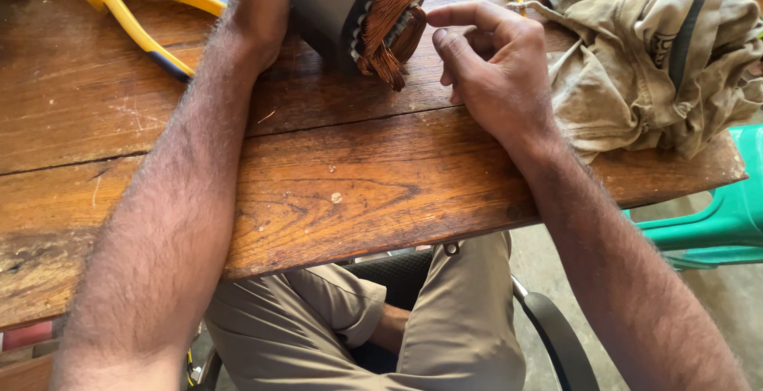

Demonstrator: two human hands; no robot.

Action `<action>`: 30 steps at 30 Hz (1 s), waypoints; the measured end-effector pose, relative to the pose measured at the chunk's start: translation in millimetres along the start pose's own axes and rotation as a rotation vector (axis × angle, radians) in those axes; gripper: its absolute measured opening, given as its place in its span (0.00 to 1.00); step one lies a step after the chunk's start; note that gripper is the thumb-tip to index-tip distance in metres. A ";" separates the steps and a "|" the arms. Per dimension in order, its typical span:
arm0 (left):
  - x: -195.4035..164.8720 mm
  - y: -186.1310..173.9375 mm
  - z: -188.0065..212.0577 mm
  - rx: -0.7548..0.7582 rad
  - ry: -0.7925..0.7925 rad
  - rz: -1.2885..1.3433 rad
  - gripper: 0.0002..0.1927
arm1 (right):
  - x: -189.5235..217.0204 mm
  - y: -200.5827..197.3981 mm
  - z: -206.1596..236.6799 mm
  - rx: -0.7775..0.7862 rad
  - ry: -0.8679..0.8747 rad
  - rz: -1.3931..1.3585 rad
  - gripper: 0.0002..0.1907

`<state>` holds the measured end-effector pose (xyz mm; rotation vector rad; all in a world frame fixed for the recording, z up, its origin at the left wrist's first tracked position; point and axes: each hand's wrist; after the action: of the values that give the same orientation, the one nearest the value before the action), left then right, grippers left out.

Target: The person winds copper wire around a cylindrical motor stator, carefully tucking the wire into slots and adjusting the coil with both hands. The person occasionally pauses to reposition the stator and continues winding until the end of the clip.

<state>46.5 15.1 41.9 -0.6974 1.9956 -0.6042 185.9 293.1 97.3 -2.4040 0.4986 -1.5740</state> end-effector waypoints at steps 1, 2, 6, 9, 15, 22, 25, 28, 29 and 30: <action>-0.2 -0.2 0.2 0.001 0.002 -0.005 0.19 | 0.3 0.0 -0.1 0.006 0.000 0.001 0.10; -0.1 -0.6 0.3 0.001 0.005 -0.010 0.19 | 0.7 -0.1 -0.1 0.011 0.001 0.002 0.10; 0.0 -0.8 1.1 0.005 0.013 -0.029 0.19 | 1.0 0.4 -0.2 0.029 0.002 -0.001 0.12; 0.8 -0.6 0.9 0.008 0.022 -0.048 0.18 | -0.1 0.4 -0.1 0.032 0.008 0.005 0.12; 3.4 0.2 2.0 0.016 0.033 -0.079 0.17 | -1.1 -3.9 -0.6 0.096 0.006 -0.049 0.13; 5.7 0.4 3.2 0.021 0.044 -0.101 0.16 | -0.1 1.7 -2.9 0.189 -0.053 0.026 0.08; 6.4 1.1 3.5 0.024 0.049 -0.111 0.16 | 0.0 2.3 -1.3 0.117 -0.058 0.009 0.09; 7.0 1.9 3.6 0.027 0.054 -0.112 0.16 | -0.2 0.1 1.6 0.049 -0.001 0.014 0.11; 7.4 1.6 3.8 0.026 0.055 -0.115 0.16 | -0.4 -0.3 1.8 0.047 0.006 0.015 0.11; 7.3 1.6 3.7 0.025 0.057 -0.119 0.15 | -0.6 -0.3 2.2 0.045 0.014 0.015 0.11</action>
<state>46.2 10.8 34.8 -0.7957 2.0057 -0.7261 187.8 293.7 96.0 -2.3524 0.4779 -1.5793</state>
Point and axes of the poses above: each hand's wrist, its own z-axis away from the middle knuckle, its own y-axis out of the palm, x = y × z, and after that the axes turned 8 degrees about -x, right-handed
